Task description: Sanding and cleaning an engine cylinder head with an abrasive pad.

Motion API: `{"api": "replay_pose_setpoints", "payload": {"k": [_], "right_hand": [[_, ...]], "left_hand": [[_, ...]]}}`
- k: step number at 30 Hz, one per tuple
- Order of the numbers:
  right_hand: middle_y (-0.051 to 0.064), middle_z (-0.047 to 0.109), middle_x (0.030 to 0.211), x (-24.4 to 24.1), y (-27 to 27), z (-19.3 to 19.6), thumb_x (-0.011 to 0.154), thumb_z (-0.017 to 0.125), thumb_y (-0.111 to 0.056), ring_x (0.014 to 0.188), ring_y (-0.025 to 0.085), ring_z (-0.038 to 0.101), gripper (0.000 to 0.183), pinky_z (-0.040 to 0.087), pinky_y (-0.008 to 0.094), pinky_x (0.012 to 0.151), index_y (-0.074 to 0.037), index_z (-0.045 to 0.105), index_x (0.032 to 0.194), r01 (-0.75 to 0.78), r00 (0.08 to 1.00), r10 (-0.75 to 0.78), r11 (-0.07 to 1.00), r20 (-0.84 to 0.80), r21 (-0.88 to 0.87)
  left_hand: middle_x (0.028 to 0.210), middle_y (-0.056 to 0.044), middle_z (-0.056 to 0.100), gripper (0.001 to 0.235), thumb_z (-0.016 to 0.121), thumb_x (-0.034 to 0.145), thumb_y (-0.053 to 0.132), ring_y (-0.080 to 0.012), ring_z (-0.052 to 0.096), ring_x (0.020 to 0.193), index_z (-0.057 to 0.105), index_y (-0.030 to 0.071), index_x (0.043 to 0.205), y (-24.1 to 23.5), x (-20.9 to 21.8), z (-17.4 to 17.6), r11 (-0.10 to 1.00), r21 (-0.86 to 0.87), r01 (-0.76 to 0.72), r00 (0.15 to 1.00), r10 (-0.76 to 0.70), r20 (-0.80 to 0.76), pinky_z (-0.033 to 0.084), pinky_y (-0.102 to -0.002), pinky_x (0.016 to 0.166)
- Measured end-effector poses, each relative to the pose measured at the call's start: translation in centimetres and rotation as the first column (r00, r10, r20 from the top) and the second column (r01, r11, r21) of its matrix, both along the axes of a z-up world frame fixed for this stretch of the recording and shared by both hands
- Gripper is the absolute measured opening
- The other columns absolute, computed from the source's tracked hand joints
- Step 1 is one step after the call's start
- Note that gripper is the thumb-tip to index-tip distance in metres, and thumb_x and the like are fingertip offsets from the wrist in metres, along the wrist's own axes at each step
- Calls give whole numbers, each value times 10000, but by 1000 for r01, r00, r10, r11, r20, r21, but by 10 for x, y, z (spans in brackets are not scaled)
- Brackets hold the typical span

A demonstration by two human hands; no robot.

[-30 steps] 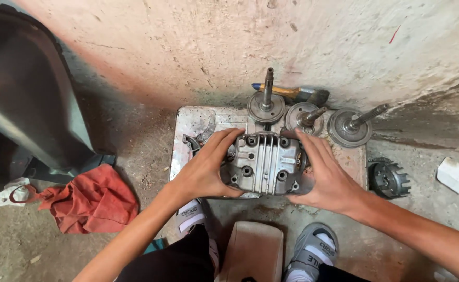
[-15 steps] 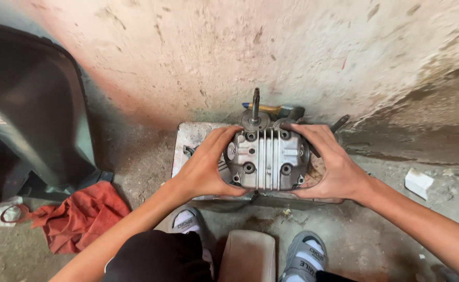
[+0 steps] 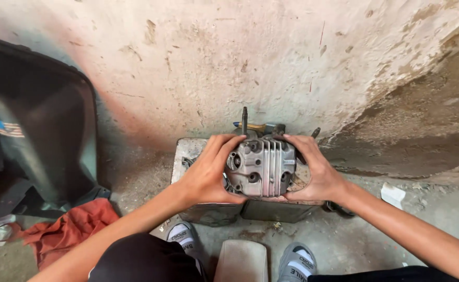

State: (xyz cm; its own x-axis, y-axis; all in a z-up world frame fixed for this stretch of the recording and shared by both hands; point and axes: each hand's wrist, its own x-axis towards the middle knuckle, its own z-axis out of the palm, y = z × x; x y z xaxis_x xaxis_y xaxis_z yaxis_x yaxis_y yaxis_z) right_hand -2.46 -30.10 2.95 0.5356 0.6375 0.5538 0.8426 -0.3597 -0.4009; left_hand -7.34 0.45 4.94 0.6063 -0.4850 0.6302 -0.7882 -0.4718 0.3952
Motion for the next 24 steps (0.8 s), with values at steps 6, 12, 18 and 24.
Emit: {"api": "replay_pose_setpoints", "payload": {"k": [6,12,18,24], "right_hand": [[150,494,1518,-22,10,43,485,945,-240,1336,371,494,1186,426,491,1137,-13,381,1504,-106,989,115,990,93,-91],[179,501,1456,-48,22,52,488,972,-309,1287,382,495,1205,427,504,1113,-8,388,1497,-153,984,164,978,67,-144],[185,490,1439,-46,31,48,513,954,-326,1293,409,459,1199,419,526,1115,-4,362,1505,-161,969,186,974,163,-159],[175,496,1447,-26,21,29,506,959,-335,1288,408,462,1183,423,517,1099,-12,387,1490,-82,975,110,985,192,-149]], "left_hand": [[1357,-204,505,1092,956,539,342,-361,562,1275,442,-16,1433,2,-30,-8,982,-143,-120,978,93,-184,492,-427,1081],[1294,-201,510,1105,975,505,355,-361,575,1229,434,-16,1394,11,-61,-3,985,-75,-153,960,130,-249,493,-435,1030],[1328,-219,487,1085,954,540,338,-378,550,1259,420,-23,1412,30,-48,-17,996,-52,-70,995,66,-77,490,-444,1069],[1344,-238,478,1119,962,511,335,-421,514,1269,415,-49,1409,24,-13,-29,999,16,-29,1000,29,8,458,-473,1084]]}}
